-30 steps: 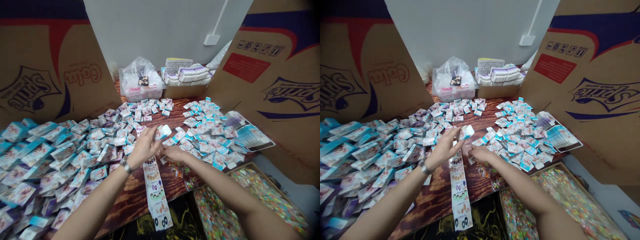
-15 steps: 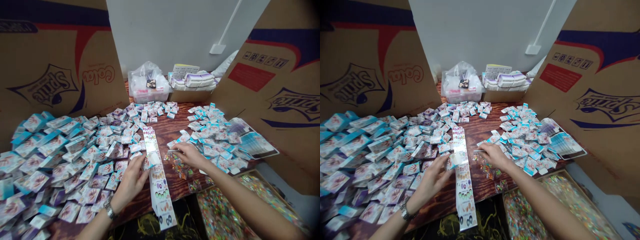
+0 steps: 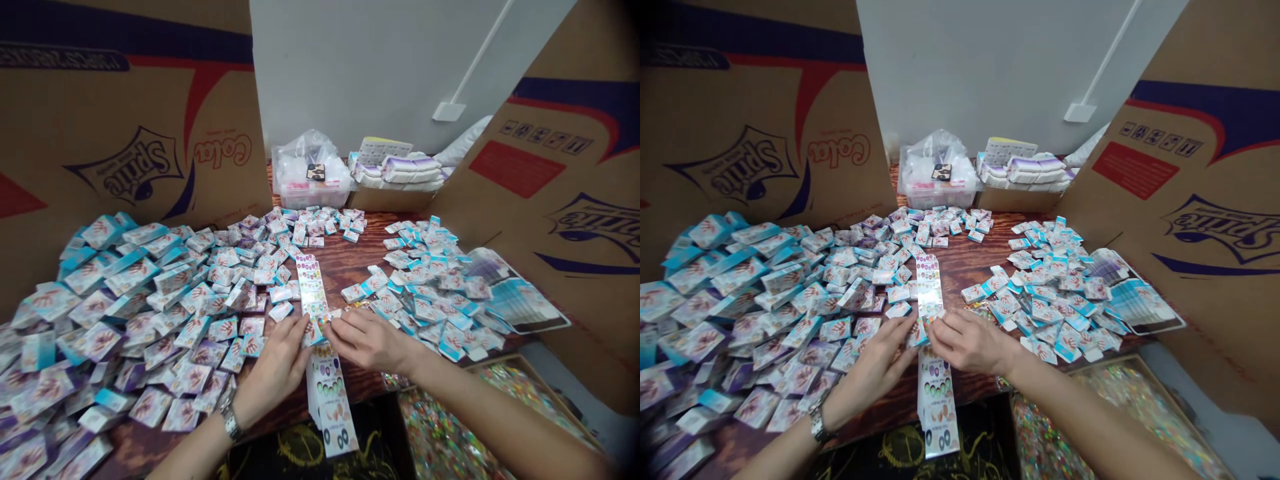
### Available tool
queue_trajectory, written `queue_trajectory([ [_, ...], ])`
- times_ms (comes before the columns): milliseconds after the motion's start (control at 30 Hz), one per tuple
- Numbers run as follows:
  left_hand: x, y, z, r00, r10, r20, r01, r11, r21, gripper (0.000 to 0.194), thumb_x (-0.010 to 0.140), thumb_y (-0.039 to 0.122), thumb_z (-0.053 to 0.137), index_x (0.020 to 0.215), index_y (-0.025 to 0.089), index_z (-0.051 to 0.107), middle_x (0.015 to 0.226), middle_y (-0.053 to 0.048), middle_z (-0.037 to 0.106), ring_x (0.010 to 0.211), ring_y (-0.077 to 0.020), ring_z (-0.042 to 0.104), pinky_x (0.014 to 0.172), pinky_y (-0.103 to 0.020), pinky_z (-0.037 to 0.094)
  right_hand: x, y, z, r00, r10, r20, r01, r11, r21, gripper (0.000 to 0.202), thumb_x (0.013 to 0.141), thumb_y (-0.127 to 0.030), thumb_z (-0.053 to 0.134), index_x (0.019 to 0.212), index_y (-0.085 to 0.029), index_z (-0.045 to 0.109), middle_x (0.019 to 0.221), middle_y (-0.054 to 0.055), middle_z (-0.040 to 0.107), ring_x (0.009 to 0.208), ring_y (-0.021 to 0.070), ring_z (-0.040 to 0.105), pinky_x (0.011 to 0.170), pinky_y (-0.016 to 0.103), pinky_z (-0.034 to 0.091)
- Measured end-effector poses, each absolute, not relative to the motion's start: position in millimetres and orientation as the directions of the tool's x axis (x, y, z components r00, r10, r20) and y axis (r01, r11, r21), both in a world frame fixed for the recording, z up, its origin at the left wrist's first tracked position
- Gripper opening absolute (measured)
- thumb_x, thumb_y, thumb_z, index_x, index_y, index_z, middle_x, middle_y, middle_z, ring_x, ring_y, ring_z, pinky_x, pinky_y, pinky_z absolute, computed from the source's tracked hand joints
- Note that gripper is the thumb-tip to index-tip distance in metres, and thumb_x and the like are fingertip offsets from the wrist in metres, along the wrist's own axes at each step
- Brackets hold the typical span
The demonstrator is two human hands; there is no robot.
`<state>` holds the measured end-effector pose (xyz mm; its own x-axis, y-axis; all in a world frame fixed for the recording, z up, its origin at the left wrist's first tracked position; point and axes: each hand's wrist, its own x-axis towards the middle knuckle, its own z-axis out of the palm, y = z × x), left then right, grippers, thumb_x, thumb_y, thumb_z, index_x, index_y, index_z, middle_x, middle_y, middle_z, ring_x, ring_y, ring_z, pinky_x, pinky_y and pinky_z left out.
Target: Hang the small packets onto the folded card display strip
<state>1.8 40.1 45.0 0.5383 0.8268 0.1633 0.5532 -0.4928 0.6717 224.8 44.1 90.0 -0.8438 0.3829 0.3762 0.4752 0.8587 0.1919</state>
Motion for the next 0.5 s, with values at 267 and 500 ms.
queue_trajectory([
  [267,3.4,36.2,44.4,0.505,0.846,0.172,0.598,-0.487,0.637,0.056,0.089,0.017,0.042,0.142,0.021,0.025,0.126,-0.014,0.047,0.118,-0.0271,0.045,0.099,-0.05,0.04,217.6,40.5,85.7,-0.75,0.507,0.425,0.504,0.854,-0.129,0.02,0.091,-0.01,0.045,0.103,-0.014,0.062,0.087,0.007,0.063,0.079,0.0155,0.054,0.071,0.028,0.049],
  [500,-2.5,32.5,43.5,0.526,0.823,0.213,0.527,-0.512,0.678,0.055,0.09,0.017,0.043,0.141,0.024,0.025,0.129,-0.012,0.045,0.12,-0.0242,0.044,0.099,-0.046,0.042,225.0,40.6,75.9,-0.698,0.539,0.471,0.459,0.842,-0.284,0.021,0.089,-0.008,0.049,0.1,-0.017,0.063,0.089,0.006,0.062,0.083,0.0146,0.055,0.073,0.027,0.049],
])
